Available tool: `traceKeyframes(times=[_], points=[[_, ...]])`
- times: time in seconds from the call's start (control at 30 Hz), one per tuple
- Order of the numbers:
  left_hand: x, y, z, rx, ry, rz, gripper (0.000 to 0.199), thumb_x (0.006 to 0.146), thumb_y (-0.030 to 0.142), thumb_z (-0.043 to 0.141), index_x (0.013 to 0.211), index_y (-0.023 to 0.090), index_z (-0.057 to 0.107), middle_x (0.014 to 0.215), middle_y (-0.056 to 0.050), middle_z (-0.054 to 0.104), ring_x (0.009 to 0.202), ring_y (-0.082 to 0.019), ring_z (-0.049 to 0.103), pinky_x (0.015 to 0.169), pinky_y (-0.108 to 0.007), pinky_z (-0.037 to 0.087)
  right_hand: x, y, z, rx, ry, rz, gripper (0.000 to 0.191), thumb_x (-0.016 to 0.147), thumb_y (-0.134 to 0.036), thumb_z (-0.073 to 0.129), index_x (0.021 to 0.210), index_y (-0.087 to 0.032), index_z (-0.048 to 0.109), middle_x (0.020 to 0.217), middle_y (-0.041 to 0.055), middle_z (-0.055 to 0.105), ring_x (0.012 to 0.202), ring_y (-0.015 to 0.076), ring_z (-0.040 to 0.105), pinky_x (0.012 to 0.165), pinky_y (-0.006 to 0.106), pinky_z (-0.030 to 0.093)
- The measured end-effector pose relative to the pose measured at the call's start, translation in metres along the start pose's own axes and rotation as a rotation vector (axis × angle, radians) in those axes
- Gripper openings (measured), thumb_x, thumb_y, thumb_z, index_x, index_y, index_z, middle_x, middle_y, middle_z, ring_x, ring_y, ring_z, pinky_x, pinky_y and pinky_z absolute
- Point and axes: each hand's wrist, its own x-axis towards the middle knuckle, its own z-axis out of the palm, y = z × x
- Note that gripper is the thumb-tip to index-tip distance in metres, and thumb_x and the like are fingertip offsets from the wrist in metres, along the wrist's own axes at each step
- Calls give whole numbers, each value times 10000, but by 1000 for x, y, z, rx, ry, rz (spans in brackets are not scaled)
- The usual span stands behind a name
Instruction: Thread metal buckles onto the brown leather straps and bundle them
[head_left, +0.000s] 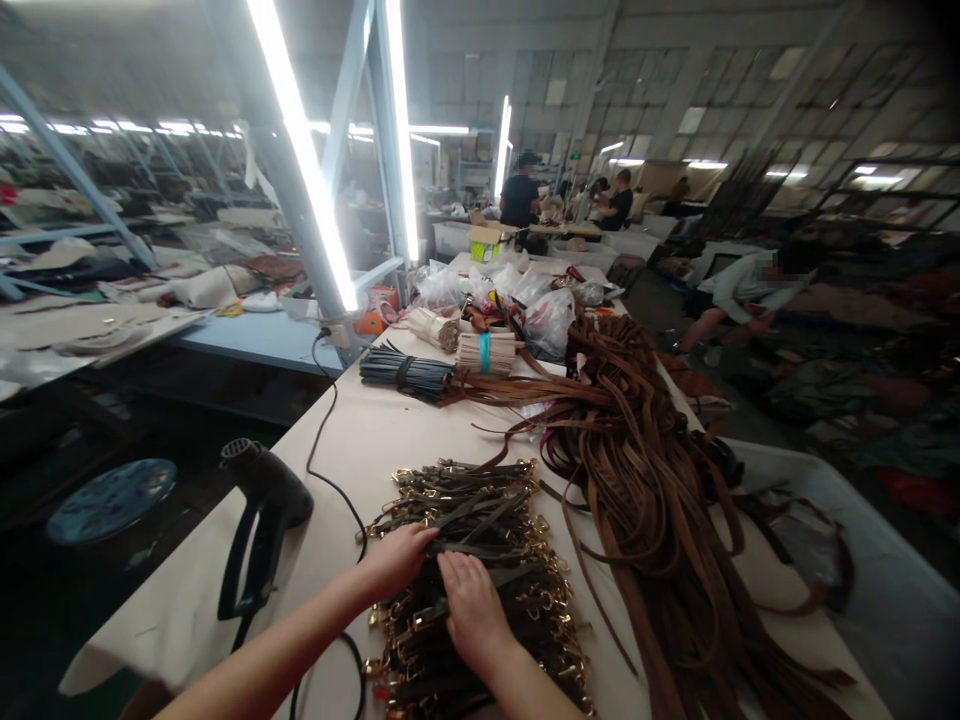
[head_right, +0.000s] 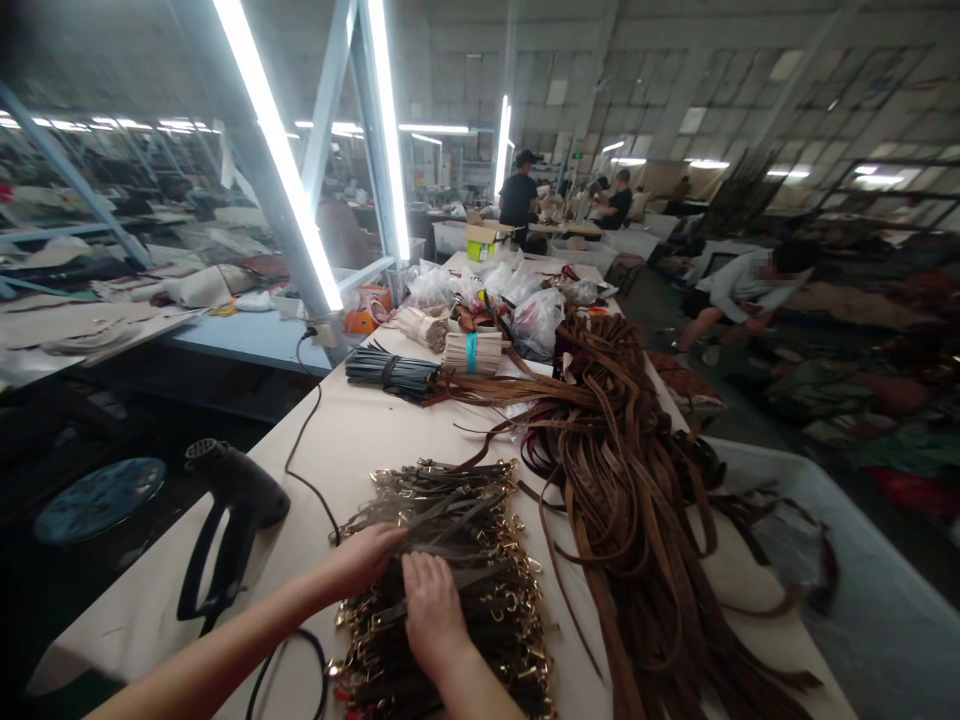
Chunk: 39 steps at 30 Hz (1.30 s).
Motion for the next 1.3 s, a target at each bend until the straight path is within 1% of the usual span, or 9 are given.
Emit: traceKeyframes(times=[0.13, 0.27, 0.37, 0.5, 0.6, 0.8, 1.0, 1.1, 1.3], points=[[1, 9, -7, 8, 45, -31, 366, 792, 197, 412, 1138, 243, 523, 1188, -33, 539, 1065, -169, 498, 932, -269, 368, -20, 38, -19, -37, 62, -68, 742, 726, -260, 568, 1363, -196, 193, 1415, 69, 290, 1288, 218, 236, 1063, 393, 219], [43, 14, -10, 39, 68, -191, 286, 821, 286, 393, 999, 190, 595, 1030, -99, 610, 956, -223, 561, 840, -340, 421, -14, 62, -23, -100, -5, -53, 699, 758, -373, 545, 1352, -177, 233, 1425, 109, 255, 1291, 247, 236, 1053, 424, 221], [70, 21, -3, 46, 42, -240, 202, 772, 274, 469, 836, 164, 625, 831, -100, 645, 822, -235, 599, 729, -329, 448, -3, 50, -7, -53, -8, -11, 565, 817, -401, 457, 1314, -163, 330, 1334, 117, 417, 1241, 243, 335, 1048, 426, 232], [83, 40, 9, 39, 89, -217, 218, 829, 243, 389, 890, 189, 591, 902, -64, 623, 880, -189, 569, 755, -275, 419, -1, 22, 23, 42, 118, 47, 427, 854, -367, 404, 1251, -213, 423, 1186, 76, 557, 1136, 231, 452, 1034, 446, 251], [95, 56, 18, 37, 101, -180, 242, 862, 262, 341, 972, 218, 552, 996, -43, 584, 911, -161, 547, 757, -243, 407, -1, 14, 35, 81, 140, 117, 405, 819, -328, 488, 1216, -261, 447, 1172, 47, 564, 1105, 229, 469, 1025, 472, 254], [123, 68, 31, 76, -4, -130, 242, 747, 185, 507, 985, 172, 549, 956, -77, 597, 927, -217, 553, 760, -285, 434, 2, 23, 37, 134, 142, 91, 373, 793, -348, 528, 1156, -277, 487, 1227, 24, 522, 1160, 228, 414, 1032, 467, 240], [114, 53, 3, 164, -72, 14, 362, 784, 128, 411, 1128, 221, 472, 1018, -86, 536, 859, -211, 585, 733, -310, 457, 5, 23, 35, 116, 127, 121, 385, 836, -338, 442, 1214, -270, 423, 1180, 29, 550, 1124, 214, 447, 1033, 472, 225], [97, 43, -11, 232, -104, 80, 322, 764, 153, 445, 1070, 227, 514, 1000, -90, 525, 839, -241, 584, 706, -346, 464, 4, 19, 31, 108, 169, 97, 365, 840, -346, 421, 1193, -259, 439, 1146, 31, 565, 1100, 213, 459, 1023, 467, 231], [58, 24, -1, 287, -165, 146, 354, 742, 163, 478, 1082, 243, 538, 911, -77, 566, 816, -239, 580, 707, -348, 468, 9, 45, -12, 77, 238, 116, 197, 833, -214, 373, 855, -225, 569, 844, 25, 603, 819, 172, 531, 804, 327, 392]])
